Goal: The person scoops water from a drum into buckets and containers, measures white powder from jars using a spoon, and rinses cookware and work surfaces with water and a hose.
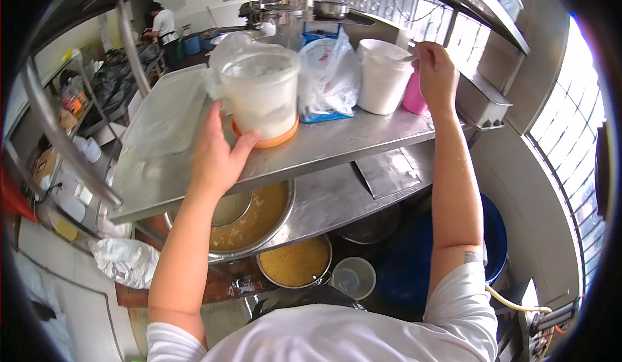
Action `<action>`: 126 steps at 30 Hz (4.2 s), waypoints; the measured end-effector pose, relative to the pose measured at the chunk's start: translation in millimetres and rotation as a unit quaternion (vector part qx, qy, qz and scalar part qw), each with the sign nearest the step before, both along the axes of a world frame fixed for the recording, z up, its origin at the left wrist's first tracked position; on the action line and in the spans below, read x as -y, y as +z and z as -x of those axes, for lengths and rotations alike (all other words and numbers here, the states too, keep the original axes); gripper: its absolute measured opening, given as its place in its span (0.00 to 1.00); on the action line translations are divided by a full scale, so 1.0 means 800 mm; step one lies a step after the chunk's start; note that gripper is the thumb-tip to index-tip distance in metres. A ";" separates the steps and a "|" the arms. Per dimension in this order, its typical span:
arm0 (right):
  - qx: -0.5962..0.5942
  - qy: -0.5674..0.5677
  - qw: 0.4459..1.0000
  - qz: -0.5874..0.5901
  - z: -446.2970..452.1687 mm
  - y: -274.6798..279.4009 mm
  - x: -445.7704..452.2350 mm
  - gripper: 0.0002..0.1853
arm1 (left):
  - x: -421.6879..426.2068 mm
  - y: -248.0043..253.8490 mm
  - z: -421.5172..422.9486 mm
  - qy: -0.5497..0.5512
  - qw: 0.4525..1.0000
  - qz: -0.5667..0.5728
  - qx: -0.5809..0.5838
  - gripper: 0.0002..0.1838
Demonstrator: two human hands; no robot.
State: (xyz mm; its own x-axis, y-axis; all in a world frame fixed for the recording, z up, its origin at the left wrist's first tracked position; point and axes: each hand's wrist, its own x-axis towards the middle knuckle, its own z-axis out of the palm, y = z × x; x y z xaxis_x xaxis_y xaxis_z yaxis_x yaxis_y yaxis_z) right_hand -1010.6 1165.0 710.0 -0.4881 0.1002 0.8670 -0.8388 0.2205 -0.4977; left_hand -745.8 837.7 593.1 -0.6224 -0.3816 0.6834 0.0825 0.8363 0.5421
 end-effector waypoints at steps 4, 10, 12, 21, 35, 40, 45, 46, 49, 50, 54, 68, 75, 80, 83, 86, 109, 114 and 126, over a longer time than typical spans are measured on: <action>-0.034 0.004 0.998 0.054 0.001 -0.004 0.001 0.11 | 0.004 0.029 0.008 -0.075 0.993 0.012 -0.095 0.56; 0.015 0.187 0.971 0.150 -0.108 0.020 0.029 0.11 | 0.033 0.069 0.030 -0.149 0.986 0.059 -0.041 0.59; 0.055 0.323 0.936 0.133 -0.128 0.018 0.041 0.10 | 0.031 0.073 0.029 -0.190 0.972 -0.133 0.030 0.50; 0.036 0.296 0.954 -0.025 -0.208 -0.027 0.100 0.12 | -0.024 0.046 -0.014 -0.075 0.956 0.247 -0.143 0.36; -0.082 0.127 0.985 -0.077 -0.216 -0.078 0.111 0.10 | -0.046 0.028 -0.005 -0.093 0.923 0.323 -0.189 0.32; -0.084 0.139 0.980 -0.113 -0.207 -0.095 0.133 0.11 | -0.046 0.028 0.002 -0.087 0.923 0.319 -0.196 0.31; -0.143 0.170 0.964 -0.143 -0.219 -0.081 0.128 0.13 | -0.051 0.031 -0.003 -0.045 0.935 0.300 -0.184 0.30; -0.170 0.164 0.961 -0.141 -0.218 -0.069 0.127 0.14 | -0.052 0.032 -0.003 -0.042 0.935 0.299 -0.184 0.30; -0.250 0.162 0.942 -0.158 -0.198 -0.042 0.133 0.15 | -0.053 0.030 -0.004 -0.030 0.935 0.297 -0.190 0.28; -0.263 0.171 0.934 -0.170 -0.186 -0.042 0.141 0.15 | -0.051 0.030 -0.002 -0.043 0.938 0.287 -0.192 0.28; -0.176 0.223 0.933 -0.219 -0.189 -0.058 0.151 0.14 | -0.055 0.035 -0.001 -0.031 0.938 0.287 -0.189 0.27; -0.144 0.202 0.953 -0.176 -0.206 -0.064 0.137 0.14 | -0.055 0.036 -0.003 -0.004 0.954 0.260 -0.152 0.24; 0.099 0.195 0.973 -0.079 -0.213 -0.083 0.136 0.11 | -0.058 0.029 0.002 -0.040 0.935 0.299 -0.186 0.27; 0.165 0.268 0.949 -0.002 -0.230 -0.090 0.141 0.11 | -0.054 0.027 0.012 -0.027 0.937 0.284 -0.201 0.28; 0.237 0.336 0.907 0.091 -0.221 -0.084 0.143 0.11 | -0.048 0.034 0.010 -0.030 0.941 0.269 -0.205 0.29; 0.273 0.411 0.849 0.188 -0.198 -0.073 0.136 0.11 | -0.044 0.038 0.007 -0.036 0.945 0.254 -0.202 0.28; 0.190 0.462 0.826 0.261 -0.058 0.092 0.111 0.09 | -0.012 0.067 0.023 -0.020 0.988 0.096 -0.120 0.28; 0.106 0.389 0.893 0.200 -0.013 0.144 0.101 0.09 | -0.011 0.073 0.026 -0.007 0.992 0.087 -0.088 0.30; -0.175 0.098 0.979 -0.035 -0.108 0.106 0.099 0.12 | -0.016 0.058 0.016 -0.038 0.985 0.106 -0.132 0.31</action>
